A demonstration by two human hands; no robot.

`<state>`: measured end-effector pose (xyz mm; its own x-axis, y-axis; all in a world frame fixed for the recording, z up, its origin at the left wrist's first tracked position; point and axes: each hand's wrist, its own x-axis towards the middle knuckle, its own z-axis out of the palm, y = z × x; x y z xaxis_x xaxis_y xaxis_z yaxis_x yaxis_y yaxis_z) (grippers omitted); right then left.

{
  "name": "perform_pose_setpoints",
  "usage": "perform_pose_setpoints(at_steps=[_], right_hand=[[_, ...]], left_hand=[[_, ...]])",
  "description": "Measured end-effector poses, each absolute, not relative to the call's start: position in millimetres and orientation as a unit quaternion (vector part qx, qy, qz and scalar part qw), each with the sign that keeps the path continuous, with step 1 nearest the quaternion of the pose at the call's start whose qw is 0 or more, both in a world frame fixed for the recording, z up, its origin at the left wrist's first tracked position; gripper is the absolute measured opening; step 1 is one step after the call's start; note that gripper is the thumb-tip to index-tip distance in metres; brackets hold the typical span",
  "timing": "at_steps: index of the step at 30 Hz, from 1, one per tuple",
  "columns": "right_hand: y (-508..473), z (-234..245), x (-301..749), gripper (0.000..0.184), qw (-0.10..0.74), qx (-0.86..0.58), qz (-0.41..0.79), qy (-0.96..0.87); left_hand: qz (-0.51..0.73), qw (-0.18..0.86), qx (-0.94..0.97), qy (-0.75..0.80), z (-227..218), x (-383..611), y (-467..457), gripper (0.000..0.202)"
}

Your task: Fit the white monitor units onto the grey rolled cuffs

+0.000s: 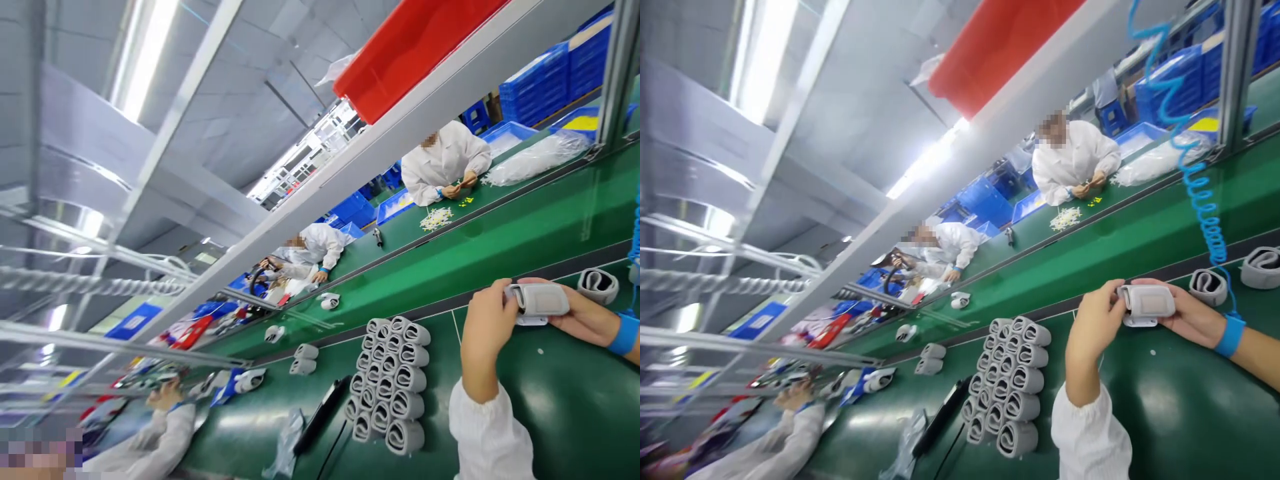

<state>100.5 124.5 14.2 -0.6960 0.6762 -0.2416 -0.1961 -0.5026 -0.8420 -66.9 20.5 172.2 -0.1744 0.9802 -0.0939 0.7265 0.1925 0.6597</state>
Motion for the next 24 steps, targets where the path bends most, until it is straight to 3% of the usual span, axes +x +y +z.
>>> perform_pose_setpoints(at_steps=[14,20,24], right_hand=[[129,27,94,0.050,0.299,-0.336,0.743,-0.495],[127,74,87,0.046,0.393,-0.297,0.727,-0.479],[126,98,69,0.035,0.408,-0.299,0.719,-0.477]], left_hand=[[0.285,0.268,0.620,0.681,166,-74,22,0.053],[0.487,0.434,0.470,0.594,137,-88,42,0.049],[0.625,0.434,0.378,0.527,127,-88,55,0.047]])
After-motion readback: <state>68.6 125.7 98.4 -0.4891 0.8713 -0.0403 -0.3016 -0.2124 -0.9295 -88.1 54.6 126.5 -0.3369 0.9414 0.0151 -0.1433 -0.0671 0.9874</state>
